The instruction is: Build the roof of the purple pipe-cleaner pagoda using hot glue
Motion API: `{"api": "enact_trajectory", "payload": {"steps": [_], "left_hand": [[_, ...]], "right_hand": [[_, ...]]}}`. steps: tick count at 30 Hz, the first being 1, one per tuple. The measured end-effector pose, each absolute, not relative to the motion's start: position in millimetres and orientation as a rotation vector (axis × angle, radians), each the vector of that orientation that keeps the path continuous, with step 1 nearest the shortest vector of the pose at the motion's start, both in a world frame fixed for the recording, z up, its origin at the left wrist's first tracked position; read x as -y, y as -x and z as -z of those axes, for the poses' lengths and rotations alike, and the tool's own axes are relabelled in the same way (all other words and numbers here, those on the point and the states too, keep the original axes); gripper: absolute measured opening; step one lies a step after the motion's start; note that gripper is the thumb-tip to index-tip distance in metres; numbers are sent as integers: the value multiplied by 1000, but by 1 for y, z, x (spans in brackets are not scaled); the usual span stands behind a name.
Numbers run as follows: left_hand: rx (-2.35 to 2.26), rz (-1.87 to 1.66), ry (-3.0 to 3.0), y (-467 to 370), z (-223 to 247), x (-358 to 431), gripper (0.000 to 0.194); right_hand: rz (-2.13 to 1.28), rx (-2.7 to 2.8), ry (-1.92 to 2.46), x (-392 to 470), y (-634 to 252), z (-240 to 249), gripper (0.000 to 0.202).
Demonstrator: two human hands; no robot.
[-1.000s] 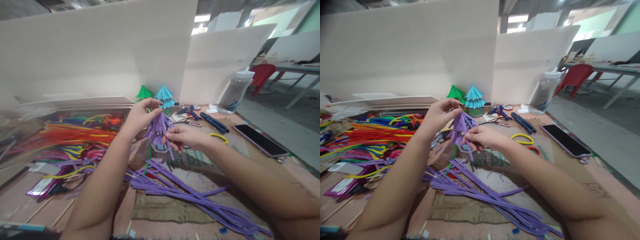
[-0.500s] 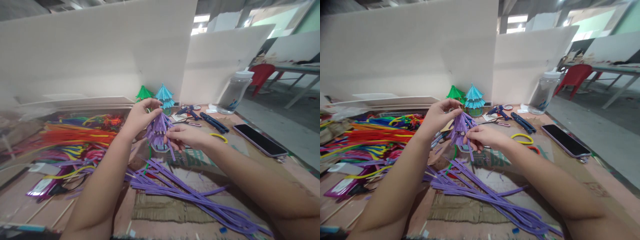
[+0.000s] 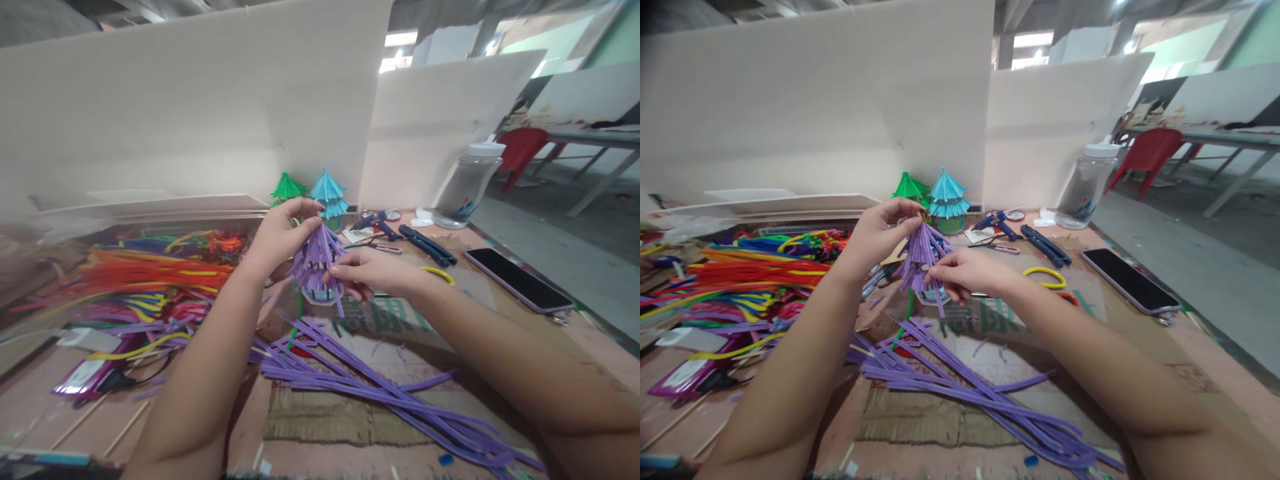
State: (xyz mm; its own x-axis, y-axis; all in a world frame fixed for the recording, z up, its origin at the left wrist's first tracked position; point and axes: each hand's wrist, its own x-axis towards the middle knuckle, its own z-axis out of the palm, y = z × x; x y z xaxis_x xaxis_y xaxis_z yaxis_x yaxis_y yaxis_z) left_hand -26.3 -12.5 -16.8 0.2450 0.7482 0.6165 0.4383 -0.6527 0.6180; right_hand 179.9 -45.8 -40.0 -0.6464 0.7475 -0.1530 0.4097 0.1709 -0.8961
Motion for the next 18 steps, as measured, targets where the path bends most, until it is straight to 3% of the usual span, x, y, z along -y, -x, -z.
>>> {"api": "enact_trajectory", "payload": {"steps": [4, 8, 12, 18], "left_hand": [[-1100, -1360, -2186, 25, 16, 13, 21], [-1130, -1318, -2195, 27, 15, 15, 37], [-1246, -1151, -2260, 27, 13, 20, 48], [-1280, -1072, -2309, 25, 11, 24, 37]], "right_hand": [[-944, 2304, 1247, 42, -194, 30, 37], [-508, 2132, 1168, 36, -201, 31, 27], [-420, 2087, 1150, 36, -198, 35, 22], [-352, 2068, 1050, 44, -192, 33, 20]]}}
